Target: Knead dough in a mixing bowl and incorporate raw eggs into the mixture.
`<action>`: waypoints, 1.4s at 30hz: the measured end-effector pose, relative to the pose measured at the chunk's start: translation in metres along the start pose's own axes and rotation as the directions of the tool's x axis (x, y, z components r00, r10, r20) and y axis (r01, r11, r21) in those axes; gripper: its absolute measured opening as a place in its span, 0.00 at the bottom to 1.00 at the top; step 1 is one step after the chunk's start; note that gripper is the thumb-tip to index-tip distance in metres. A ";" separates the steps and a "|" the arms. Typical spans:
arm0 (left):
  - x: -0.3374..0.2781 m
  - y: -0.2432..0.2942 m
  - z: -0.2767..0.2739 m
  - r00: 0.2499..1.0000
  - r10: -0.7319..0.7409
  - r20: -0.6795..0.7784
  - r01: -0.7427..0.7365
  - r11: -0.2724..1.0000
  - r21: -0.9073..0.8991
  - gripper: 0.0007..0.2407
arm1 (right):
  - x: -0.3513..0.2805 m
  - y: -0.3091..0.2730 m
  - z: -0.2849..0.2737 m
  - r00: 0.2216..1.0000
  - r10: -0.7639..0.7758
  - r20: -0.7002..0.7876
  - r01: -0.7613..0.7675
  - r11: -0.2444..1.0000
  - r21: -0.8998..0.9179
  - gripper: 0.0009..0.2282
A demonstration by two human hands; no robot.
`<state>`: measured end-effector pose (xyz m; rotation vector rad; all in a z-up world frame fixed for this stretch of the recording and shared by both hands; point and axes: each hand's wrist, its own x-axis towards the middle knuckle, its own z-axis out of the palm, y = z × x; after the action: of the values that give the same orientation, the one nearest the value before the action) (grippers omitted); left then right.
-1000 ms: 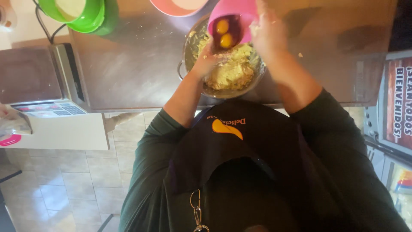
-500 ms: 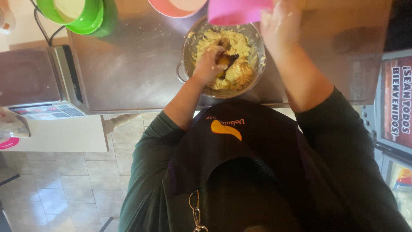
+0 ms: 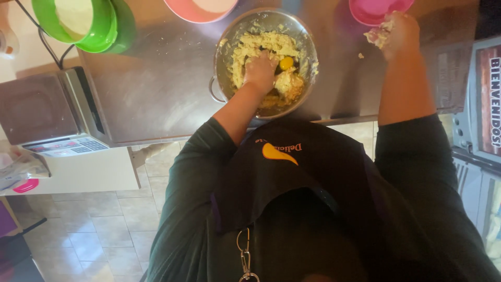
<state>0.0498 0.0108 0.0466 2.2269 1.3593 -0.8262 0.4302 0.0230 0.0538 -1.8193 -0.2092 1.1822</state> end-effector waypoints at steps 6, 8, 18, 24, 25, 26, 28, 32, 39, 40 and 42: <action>-0.018 -0.010 0.001 0.978 0.039 -0.204 -0.077 0.980 -0.182 0.16 | -0.012 0.007 -0.004 0.980 -0.067 0.190 -0.001 0.941 0.339 0.10; -0.014 -0.021 0.024 0.947 0.027 -0.321 -0.097 0.974 -0.205 0.06 | -0.025 0.003 0.000 0.992 -0.128 -0.018 0.129 0.974 0.185 0.07; -0.087 -0.057 -0.044 0.997 -0.036 -0.063 -0.022 0.669 -0.743 0.50 | -0.205 0.015 0.126 0.753 -0.188 0.630 0.526 0.748 -0.405 0.20; -0.079 -0.039 -0.090 0.907 -0.363 0.212 0.229 0.004 -0.973 0.37 | -0.162 0.052 0.205 0.928 0.081 0.365 0.110 0.873 -0.475 0.39; -0.085 -0.037 -0.101 0.901 -0.331 0.281 0.253 -0.125 -0.959 0.39 | -0.143 0.060 0.217 0.896 0.154 0.416 0.238 0.624 -0.744 0.43; -0.090 -0.034 -0.113 0.896 -0.286 0.340 0.274 -0.249 -0.929 0.41 | -0.122 0.068 0.226 0.870 0.238 0.431 0.361 0.285 -0.888 0.50; -0.073 -0.042 -0.099 0.877 -0.299 0.376 0.270 -0.340 -0.901 0.39 | -0.158 0.037 0.227 0.906 0.275 0.322 0.074 0.646 -0.760 0.43; -0.090 -0.046 -0.112 0.911 -0.262 0.320 0.257 -0.248 -0.934 0.42 | -0.161 0.031 0.221 0.896 0.230 0.379 0.080 0.757 -0.649 0.14; -0.079 -0.064 0.043 0.825 0.256 -0.505 -0.529 0.664 -0.529 0.13 | -0.145 0.118 0.140 0.153 -0.081 0.985 0.988 0.002 -0.153 0.12; -0.093 -0.056 0.032 0.859 0.267 -0.437 -0.424 0.850 -0.314 0.07 | -0.151 0.118 0.136 0.234 0.060 0.970 0.966 -0.130 -0.225 0.16; -0.104 -0.044 0.011 0.894 0.257 -0.366 -0.298 0.953 -0.058 0.04 | -0.158 0.116 0.139 0.327 0.188 0.926 0.925 -0.265 -0.272 0.23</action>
<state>-0.0296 -0.0449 0.1062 2.4836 1.1540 -0.2462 0.2006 -0.0486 0.0496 -1.4250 -2.9554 0.9266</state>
